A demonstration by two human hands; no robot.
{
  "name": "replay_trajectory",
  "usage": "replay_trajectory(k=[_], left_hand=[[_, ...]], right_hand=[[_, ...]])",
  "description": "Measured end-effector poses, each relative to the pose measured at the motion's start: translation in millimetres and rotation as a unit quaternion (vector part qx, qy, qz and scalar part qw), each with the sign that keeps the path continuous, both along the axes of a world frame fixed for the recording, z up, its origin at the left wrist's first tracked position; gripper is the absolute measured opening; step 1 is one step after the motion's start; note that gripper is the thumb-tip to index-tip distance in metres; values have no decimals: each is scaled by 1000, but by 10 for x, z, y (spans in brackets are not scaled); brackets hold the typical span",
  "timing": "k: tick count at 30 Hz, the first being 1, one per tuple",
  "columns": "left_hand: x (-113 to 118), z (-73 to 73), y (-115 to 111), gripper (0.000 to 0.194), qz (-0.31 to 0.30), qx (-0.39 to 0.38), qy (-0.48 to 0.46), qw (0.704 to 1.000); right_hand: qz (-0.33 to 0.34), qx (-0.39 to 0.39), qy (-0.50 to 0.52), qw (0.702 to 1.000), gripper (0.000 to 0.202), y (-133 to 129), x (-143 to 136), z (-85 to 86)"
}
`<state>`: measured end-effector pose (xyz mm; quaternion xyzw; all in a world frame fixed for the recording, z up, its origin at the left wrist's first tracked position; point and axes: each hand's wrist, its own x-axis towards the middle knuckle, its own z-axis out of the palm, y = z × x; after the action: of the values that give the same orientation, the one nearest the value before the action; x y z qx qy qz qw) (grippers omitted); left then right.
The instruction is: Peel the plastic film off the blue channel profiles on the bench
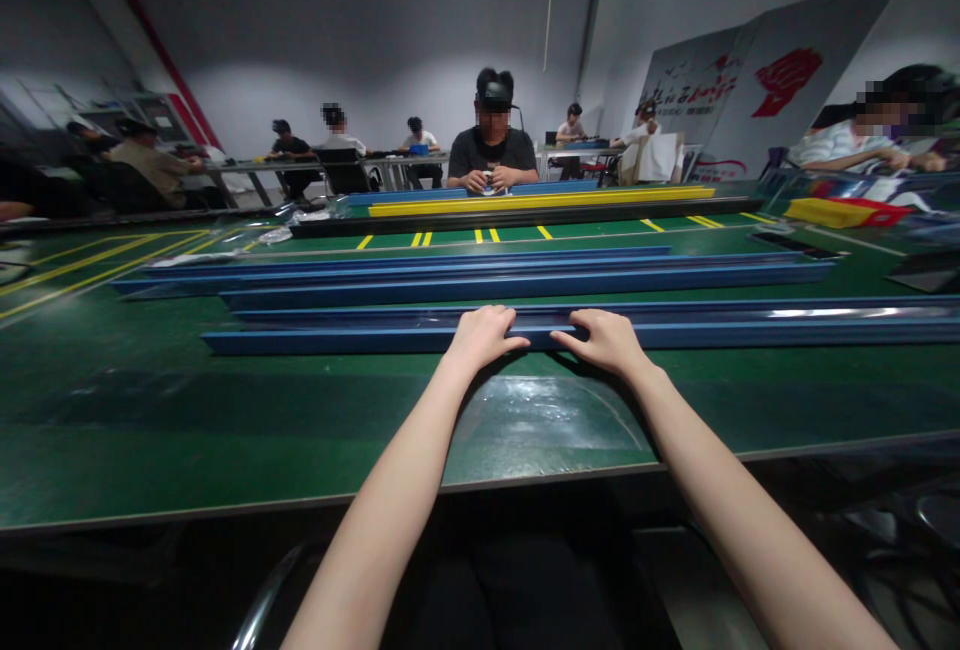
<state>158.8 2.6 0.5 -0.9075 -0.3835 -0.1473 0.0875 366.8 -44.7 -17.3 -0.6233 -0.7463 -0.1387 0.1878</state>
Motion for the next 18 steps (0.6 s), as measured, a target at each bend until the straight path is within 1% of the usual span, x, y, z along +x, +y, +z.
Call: replay_trajectory(k=[12, 18], left_hand=[[4, 6, -8, 32, 5, -23, -1, 1000], [1, 12, -12, 32, 1, -16, 2, 1000]], right_hand=[[1, -10, 1, 1000, 44, -6, -1, 17], [3, -10, 1, 1000, 44, 1, 6, 6]])
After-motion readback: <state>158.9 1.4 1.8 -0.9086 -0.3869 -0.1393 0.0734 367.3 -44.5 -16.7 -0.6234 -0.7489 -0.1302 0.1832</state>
